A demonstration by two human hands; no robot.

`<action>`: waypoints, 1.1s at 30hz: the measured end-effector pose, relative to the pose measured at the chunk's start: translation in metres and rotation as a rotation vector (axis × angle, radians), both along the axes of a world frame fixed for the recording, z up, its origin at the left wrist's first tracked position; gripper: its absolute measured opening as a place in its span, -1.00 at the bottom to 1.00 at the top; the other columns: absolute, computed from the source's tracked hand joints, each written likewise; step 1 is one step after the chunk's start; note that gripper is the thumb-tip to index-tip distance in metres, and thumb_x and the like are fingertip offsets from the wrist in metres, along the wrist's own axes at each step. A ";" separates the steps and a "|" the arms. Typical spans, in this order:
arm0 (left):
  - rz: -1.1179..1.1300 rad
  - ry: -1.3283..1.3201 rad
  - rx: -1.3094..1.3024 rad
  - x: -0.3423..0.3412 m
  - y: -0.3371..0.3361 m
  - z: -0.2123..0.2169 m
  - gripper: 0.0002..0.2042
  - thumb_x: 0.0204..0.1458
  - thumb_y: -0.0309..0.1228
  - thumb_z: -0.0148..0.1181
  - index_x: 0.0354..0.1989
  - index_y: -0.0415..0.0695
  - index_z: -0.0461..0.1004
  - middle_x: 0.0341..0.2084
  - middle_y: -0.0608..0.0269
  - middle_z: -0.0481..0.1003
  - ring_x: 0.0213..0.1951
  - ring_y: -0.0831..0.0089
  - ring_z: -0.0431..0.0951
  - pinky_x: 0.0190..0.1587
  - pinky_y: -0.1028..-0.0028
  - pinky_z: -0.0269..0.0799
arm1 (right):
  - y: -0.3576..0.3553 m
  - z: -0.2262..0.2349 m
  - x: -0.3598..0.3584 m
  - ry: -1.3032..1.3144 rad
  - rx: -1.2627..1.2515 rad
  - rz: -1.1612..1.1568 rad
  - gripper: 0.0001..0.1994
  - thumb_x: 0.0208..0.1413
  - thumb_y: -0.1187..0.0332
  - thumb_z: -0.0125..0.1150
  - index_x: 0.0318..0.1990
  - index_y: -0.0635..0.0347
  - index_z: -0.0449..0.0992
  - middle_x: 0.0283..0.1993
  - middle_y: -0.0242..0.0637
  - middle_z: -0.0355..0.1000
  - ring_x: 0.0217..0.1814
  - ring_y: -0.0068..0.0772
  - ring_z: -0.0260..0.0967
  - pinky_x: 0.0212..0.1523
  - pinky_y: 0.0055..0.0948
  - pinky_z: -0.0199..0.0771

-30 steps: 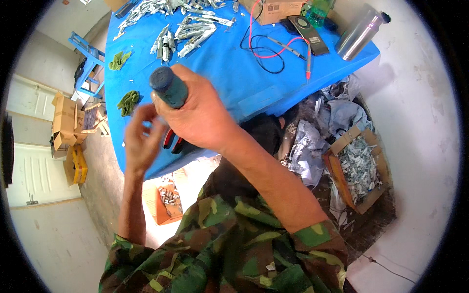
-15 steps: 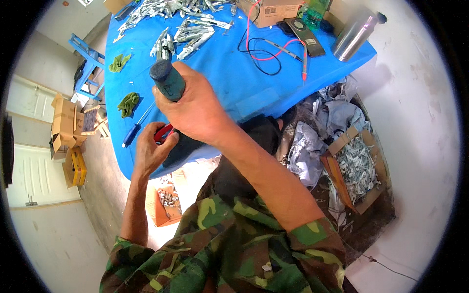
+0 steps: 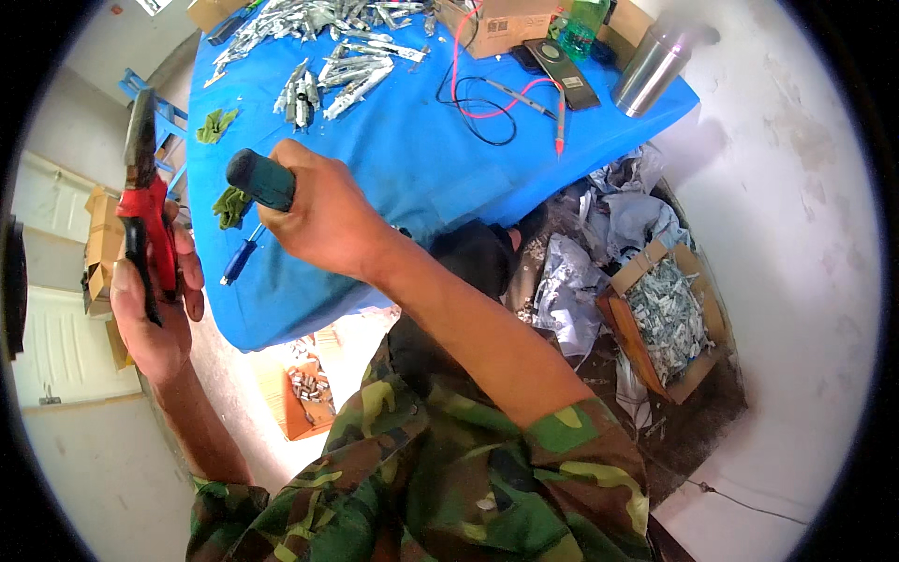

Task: The person uses pliers and a screwdriver to assemble small metal components, fitting a metal piece into a plastic housing and securing it by tightening a screw.

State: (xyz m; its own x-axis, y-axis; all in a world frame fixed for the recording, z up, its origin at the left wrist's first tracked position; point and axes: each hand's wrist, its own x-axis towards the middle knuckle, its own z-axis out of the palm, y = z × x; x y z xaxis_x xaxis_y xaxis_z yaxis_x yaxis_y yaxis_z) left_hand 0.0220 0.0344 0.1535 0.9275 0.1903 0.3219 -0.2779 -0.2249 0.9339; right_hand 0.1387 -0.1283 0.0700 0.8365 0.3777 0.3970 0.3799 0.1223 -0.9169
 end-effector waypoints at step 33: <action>0.600 -0.628 0.819 -0.009 0.009 0.090 -0.71 0.27 -0.35 0.01 -0.05 -0.31 0.55 -0.41 0.21 0.50 -0.39 0.51 0.44 -0.32 0.58 0.30 | 0.003 -0.007 0.010 0.051 0.043 -0.030 -0.80 0.16 0.35 0.26 -0.35 0.26 0.40 -0.48 -0.15 0.36 -0.44 -0.42 0.26 -0.37 -0.28 0.36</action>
